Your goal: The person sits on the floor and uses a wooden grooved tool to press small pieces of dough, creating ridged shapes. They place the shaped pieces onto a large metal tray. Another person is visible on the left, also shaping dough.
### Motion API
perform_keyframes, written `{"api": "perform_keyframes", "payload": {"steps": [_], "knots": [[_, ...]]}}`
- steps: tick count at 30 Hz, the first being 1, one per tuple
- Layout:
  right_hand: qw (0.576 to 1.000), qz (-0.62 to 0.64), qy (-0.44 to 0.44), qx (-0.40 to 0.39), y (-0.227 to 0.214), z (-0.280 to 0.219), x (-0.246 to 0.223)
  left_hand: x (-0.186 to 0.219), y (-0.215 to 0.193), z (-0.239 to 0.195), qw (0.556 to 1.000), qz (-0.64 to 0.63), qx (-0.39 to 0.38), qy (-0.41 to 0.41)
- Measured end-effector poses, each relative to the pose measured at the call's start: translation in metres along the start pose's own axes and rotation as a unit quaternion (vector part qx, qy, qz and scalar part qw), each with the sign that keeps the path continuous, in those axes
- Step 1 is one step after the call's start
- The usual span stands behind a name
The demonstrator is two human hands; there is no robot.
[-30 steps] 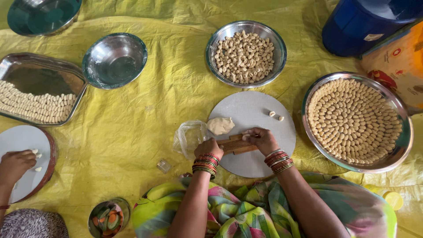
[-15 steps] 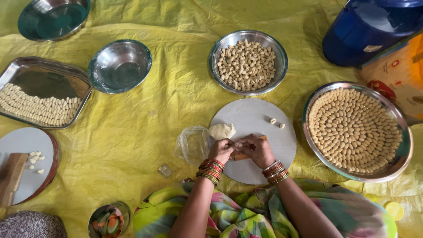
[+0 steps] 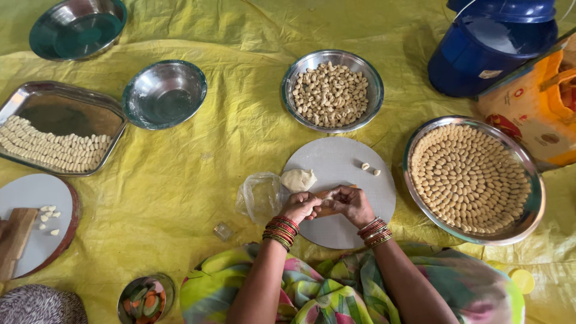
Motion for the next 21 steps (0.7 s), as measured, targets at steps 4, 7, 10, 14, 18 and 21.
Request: {"api": "perform_keyframes", "payload": {"steps": [4,7,10,14,18,21], "knots": [[0.994,0.000,0.023,0.107,-0.029,0.005,0.012,-0.010,-0.011,0.002,0.997,-0.040,0.058,0.013],[0.983,-0.015,0.029,0.180,-0.050,0.006,0.018,-0.012,-0.017,0.001,0.993,-0.062,0.093,0.027],[0.962,-0.109,-0.012,0.252,-0.057,0.000,0.017,-0.015,-0.014,-0.007,0.985,-0.111,0.124,0.051],[0.937,-0.171,-0.028,0.303,-0.062,-0.011,0.012,-0.012,-0.024,-0.017,0.969,-0.110,0.193,0.105],[0.924,-0.168,0.045,0.340,-0.065,-0.015,0.028,-0.008,-0.040,-0.033,0.963,-0.109,0.238,0.064],[0.933,-0.109,-0.004,0.343,-0.069,-0.015,0.040,0.003,-0.034,-0.049,0.958,-0.128,0.242,0.083]]}}
Point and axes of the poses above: each hand's wrist, its own z-axis towards the middle knuckle, its own y-axis out of the palm, x = y × z, the point moved 5 cm from there along z, towards the middle knuckle, and after that the axes turned 13 degrees about x, right-handed, at the moved point
